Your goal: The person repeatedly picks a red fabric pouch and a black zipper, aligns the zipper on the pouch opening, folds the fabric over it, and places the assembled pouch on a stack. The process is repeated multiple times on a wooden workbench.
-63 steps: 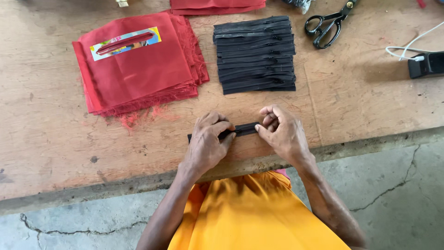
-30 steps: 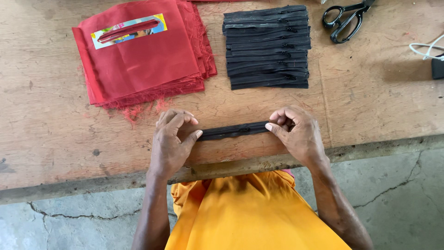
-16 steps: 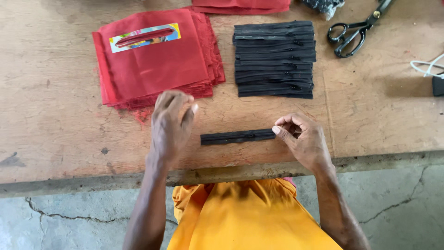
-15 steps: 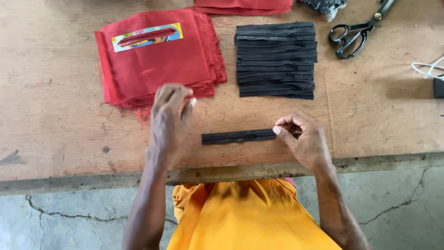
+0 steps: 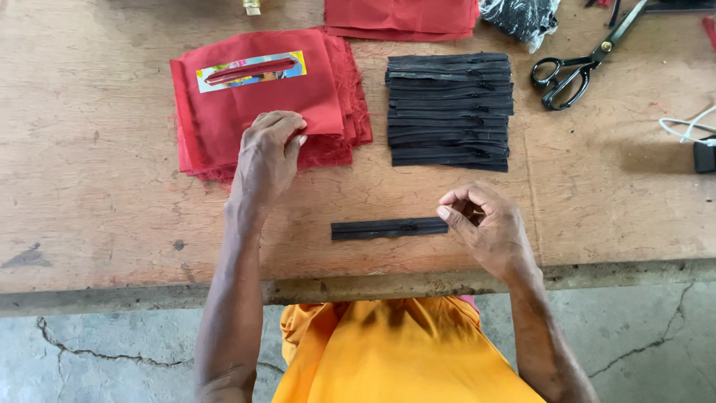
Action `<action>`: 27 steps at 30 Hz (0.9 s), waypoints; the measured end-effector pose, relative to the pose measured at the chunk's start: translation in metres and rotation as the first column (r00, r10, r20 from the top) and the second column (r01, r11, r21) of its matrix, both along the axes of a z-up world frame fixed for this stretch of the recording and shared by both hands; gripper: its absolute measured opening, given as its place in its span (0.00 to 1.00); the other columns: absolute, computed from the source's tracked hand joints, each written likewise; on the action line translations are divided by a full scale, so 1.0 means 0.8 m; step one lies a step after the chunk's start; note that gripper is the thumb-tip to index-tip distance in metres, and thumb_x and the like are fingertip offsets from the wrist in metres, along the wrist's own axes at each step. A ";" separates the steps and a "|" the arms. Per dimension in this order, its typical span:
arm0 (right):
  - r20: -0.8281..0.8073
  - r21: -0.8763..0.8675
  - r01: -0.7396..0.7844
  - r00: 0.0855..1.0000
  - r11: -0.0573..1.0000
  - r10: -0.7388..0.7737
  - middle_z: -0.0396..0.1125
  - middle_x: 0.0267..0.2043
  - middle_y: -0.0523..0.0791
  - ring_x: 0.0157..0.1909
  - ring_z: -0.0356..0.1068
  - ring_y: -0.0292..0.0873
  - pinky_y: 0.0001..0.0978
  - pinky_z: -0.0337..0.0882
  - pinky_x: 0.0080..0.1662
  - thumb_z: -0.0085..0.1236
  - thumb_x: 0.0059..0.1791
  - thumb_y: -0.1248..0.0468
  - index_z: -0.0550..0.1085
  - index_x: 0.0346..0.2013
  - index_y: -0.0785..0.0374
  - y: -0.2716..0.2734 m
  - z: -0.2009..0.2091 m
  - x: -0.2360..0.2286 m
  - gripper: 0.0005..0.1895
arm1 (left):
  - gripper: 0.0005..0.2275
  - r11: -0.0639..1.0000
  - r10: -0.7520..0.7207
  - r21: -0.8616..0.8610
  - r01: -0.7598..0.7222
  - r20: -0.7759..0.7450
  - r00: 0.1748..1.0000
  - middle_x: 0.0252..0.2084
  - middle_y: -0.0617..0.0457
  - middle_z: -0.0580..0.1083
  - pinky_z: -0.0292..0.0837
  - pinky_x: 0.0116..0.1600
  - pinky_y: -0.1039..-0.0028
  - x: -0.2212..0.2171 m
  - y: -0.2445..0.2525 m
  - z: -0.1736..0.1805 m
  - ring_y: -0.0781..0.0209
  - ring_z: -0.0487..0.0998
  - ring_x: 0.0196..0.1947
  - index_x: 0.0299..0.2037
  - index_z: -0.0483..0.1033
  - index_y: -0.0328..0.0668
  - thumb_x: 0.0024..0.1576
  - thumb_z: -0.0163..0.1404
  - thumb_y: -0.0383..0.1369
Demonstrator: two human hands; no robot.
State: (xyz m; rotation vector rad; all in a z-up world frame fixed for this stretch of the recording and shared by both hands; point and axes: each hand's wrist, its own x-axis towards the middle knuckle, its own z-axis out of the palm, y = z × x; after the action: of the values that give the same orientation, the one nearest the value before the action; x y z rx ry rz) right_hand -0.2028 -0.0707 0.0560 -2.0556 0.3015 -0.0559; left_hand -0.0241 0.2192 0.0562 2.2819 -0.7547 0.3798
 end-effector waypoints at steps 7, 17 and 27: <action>0.070 -0.088 -0.100 0.992 0.991 0.106 0.71 0.33 0.41 0.33 0.68 0.32 0.27 0.71 0.34 0.65 0.49 0.63 0.78 0.36 0.63 0.022 0.017 0.019 0.07 | 0.04 0.989 -0.014 -0.145 0.004 -0.071 0.997 0.45 0.45 0.81 0.77 0.48 0.68 0.014 0.010 0.000 0.53 0.83 0.42 0.41 0.81 0.30 0.59 0.58 0.23; 0.417 -0.387 -0.355 0.756 0.851 0.504 0.68 0.56 0.49 0.59 0.68 0.47 0.39 0.70 0.59 0.54 0.54 0.71 0.73 0.53 0.64 0.065 0.024 0.097 0.12 | 0.08 0.905 0.268 -0.226 -0.359 -0.350 0.897 0.25 0.52 0.74 0.64 0.29 0.72 0.039 0.011 -0.010 0.69 0.66 0.24 0.39 0.80 0.33 0.64 0.55 0.32; 0.083 0.580 -0.372 0.912 0.724 0.401 0.58 0.69 0.54 0.55 0.67 0.45 0.37 0.71 0.56 0.48 0.55 0.71 0.53 0.74 0.67 0.139 -0.024 0.255 0.32 | 0.11 0.513 0.378 -0.665 -0.543 -0.393 0.838 0.37 0.46 0.69 0.54 0.32 0.67 0.084 0.102 0.029 0.57 0.57 0.30 0.49 0.71 0.26 0.69 0.49 0.32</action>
State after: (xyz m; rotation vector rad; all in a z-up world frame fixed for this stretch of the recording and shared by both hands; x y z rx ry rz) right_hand 0.0008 0.0408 0.0367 -1.4559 -0.0927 0.3144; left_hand 0.0432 0.3007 0.0797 1.6058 0.1770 0.5723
